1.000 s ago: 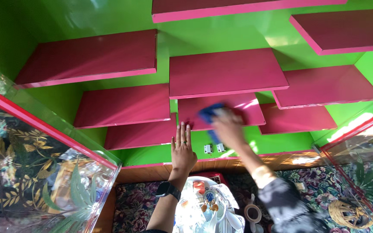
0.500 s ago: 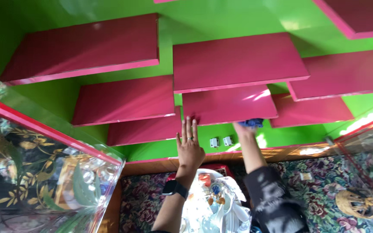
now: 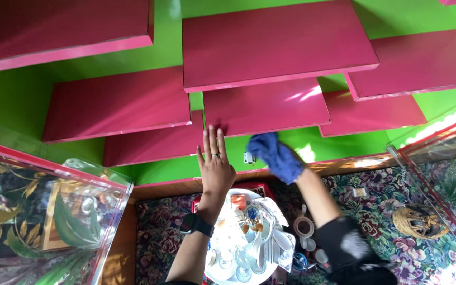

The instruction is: The person wipes the interior shelves of a green display cabinet with pink shelves using a blue cloth. They systematically clean each shelf from top to bottom, moving the cloth across the surfaces.

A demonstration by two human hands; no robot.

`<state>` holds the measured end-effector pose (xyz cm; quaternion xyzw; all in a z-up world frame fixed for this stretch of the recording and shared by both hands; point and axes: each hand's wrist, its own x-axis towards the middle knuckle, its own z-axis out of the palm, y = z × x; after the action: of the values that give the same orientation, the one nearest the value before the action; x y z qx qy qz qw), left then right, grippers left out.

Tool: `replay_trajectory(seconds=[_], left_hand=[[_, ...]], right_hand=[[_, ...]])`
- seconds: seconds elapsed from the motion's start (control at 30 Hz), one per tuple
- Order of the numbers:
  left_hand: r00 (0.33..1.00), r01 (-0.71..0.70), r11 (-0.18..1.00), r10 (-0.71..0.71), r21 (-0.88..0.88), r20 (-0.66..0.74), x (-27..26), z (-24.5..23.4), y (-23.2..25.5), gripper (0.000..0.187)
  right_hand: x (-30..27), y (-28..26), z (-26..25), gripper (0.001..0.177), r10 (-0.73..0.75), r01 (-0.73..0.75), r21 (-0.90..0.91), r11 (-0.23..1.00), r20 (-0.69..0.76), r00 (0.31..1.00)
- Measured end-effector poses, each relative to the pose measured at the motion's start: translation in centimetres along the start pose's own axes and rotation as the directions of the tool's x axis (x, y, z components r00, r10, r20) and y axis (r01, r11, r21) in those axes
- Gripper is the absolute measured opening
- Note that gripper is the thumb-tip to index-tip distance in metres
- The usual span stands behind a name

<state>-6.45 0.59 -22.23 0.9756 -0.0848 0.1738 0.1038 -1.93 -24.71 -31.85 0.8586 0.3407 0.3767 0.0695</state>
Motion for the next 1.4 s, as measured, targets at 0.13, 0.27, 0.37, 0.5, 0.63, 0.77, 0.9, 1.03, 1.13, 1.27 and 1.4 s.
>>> replay_trajectory(seconds=[0.13,0.27,0.37,0.5,0.63,0.77,0.9,1.03,1.13,1.27,1.4], left_hand=[[1.000,0.014,1.000,-0.014,-0.016,-0.021,0.1,-0.1,0.5,0.094],[1.000,0.024,0.999,-0.024,0.030,0.009,0.0,0.0,0.4,0.096],[0.999,0.022,0.997,-0.025,0.075,0.043,-0.1,-0.1,0.3,0.098],[0.996,0.032,0.997,-0.037,0.069,0.081,0.2,-0.3,0.3,0.100],[0.999,0.025,1.000,-0.025,0.004,0.028,0.1,-0.8,0.6,0.097],[0.996,0.046,0.999,-0.048,0.021,0.079,0.0,-1.3,0.7,0.097],[0.994,0.047,0.999,-0.047,0.009,0.102,0.1,-2.1,0.7,0.095],[0.970,0.068,0.996,-0.078,0.049,0.228,0.7,-2.5,0.8,0.098],[0.952,0.093,0.991,-0.117,0.100,0.282,0.7,-2.4,0.8,0.103],[0.970,0.085,0.995,-0.095,0.055,0.222,0.7,-2.2,0.9,0.104],[0.966,0.083,0.996,-0.091,0.045,0.243,0.5,-2.2,0.7,0.107]], right_hand=[[-6.7,2.6,6.9,0.022,0.567,-0.601,0.104,0.793,0.234,0.790],[-9.6,-2.4,14.4,0.020,0.788,-0.798,0.009,0.602,0.155,0.596],[-9.6,-7.4,15.2,0.025,0.730,-0.765,0.022,0.643,0.284,0.622],[-7.8,-6.4,10.1,0.035,0.463,-0.757,0.135,0.639,0.718,0.519],[-4.1,-0.2,-0.1,0.036,-0.088,-0.880,0.395,0.265,0.918,0.386],[1.0,5.6,-8.0,0.040,0.218,-0.781,0.625,0.016,0.760,0.612],[7.0,10.4,-8.6,0.051,0.534,-0.519,0.380,0.766,0.073,0.842],[13.4,8.1,-4.3,0.040,0.467,-0.468,0.194,0.862,0.050,0.883],[17.5,2.9,-1.4,0.033,0.327,-0.316,0.316,0.894,0.019,0.945],[18.6,1.2,-2.2,0.029,0.165,-0.175,0.451,0.875,0.062,0.984],[18.2,2.7,-4.6,0.030,0.602,-0.676,0.194,0.711,0.329,0.727]])
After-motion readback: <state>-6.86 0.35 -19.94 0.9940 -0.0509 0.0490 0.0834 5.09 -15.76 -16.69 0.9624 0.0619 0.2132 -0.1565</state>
